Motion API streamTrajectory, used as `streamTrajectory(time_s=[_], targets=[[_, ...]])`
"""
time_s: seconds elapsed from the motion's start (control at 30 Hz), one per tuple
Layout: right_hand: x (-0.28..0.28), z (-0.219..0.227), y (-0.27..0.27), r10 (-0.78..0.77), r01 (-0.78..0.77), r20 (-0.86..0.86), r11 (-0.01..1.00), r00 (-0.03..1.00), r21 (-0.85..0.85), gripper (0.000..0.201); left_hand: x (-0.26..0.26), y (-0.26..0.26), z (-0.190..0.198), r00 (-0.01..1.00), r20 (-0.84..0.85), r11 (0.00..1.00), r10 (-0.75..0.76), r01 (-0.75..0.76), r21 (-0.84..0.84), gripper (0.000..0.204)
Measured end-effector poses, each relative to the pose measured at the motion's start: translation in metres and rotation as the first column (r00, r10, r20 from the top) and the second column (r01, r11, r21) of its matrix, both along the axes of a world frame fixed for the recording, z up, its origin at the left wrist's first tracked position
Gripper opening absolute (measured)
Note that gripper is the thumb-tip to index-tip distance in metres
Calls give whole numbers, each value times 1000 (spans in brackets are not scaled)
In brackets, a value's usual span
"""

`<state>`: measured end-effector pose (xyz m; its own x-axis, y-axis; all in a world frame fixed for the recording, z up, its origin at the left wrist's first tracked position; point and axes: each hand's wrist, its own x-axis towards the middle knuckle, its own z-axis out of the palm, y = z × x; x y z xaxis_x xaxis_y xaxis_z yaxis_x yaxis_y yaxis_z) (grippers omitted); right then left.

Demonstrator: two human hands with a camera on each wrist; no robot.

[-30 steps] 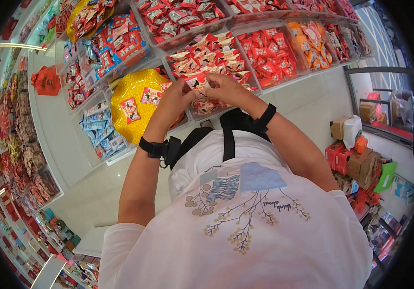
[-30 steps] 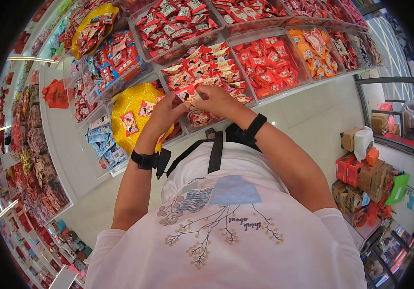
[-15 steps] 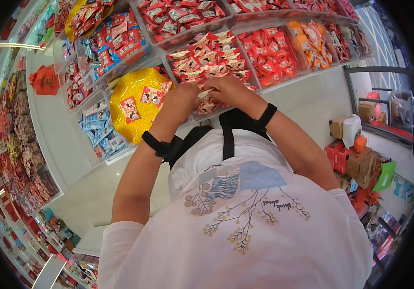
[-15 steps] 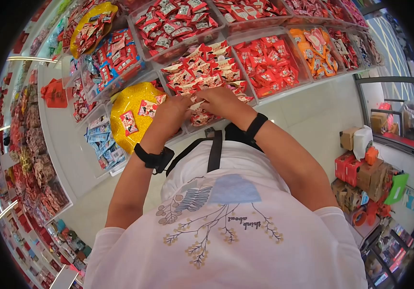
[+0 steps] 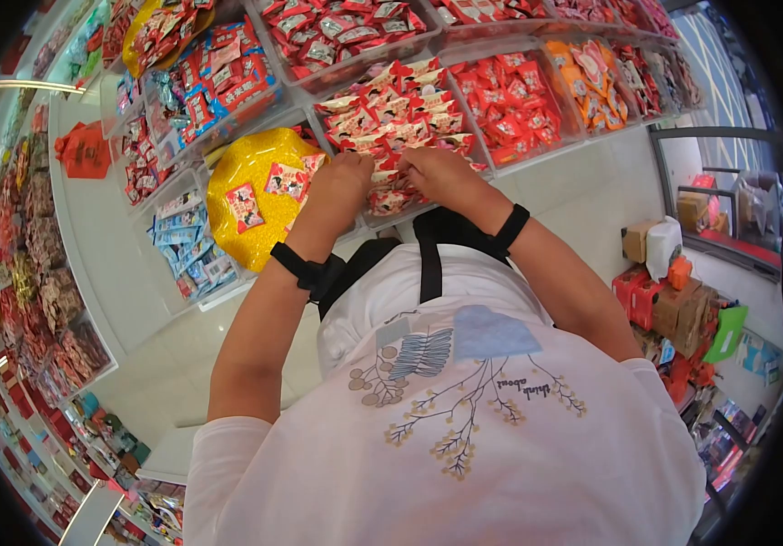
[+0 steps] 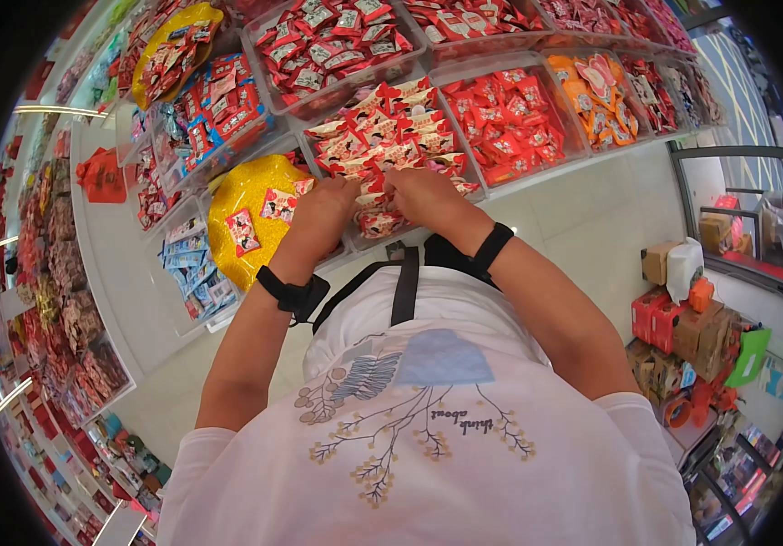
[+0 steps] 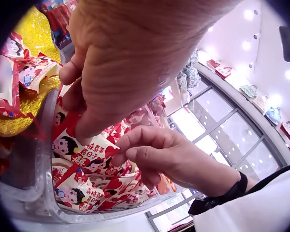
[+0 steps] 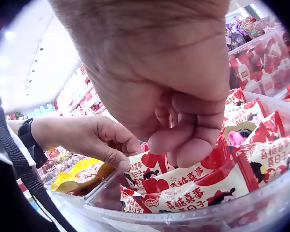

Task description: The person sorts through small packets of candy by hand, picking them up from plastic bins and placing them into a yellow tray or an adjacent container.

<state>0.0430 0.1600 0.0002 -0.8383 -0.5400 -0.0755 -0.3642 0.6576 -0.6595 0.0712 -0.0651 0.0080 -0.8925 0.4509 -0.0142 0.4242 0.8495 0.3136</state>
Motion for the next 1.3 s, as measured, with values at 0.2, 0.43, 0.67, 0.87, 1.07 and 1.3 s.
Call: streamTrajectory(time_s=[0.2, 0.43, 0.67, 0.87, 1.07, 1.3], targets=[[3, -5, -2, -21, 24, -27, 995, 999, 99, 13, -7, -8, -5, 998, 61, 1000, 13, -14, 14, 20], [4, -4, -1, -9, 3, 39, 988, 999, 156, 14, -6, -6, 0, 1000, 14, 982, -15, 12, 188, 12], [3, -10, -2, -21, 15, 34, 985, 999, 171, 15, -5, -11, -3, 997, 76, 999, -16, 12, 47, 20], [3, -10, 0, -17, 12, 29, 987, 999, 163, 15, -5, 0, -7, 1000, 0, 999, -31, 31, 38, 16], [3, -12, 0, -37, 30, 51, 990, 998, 141, 15, -5, 7, -14, 1000, -10, 997, -12, 11, -83, 14], [-2, 7, 7, -112, 115, 41, 989, 993, -90, 16, 7, -8, 25, 988, -28, 976, 153, -146, 158, 21]])
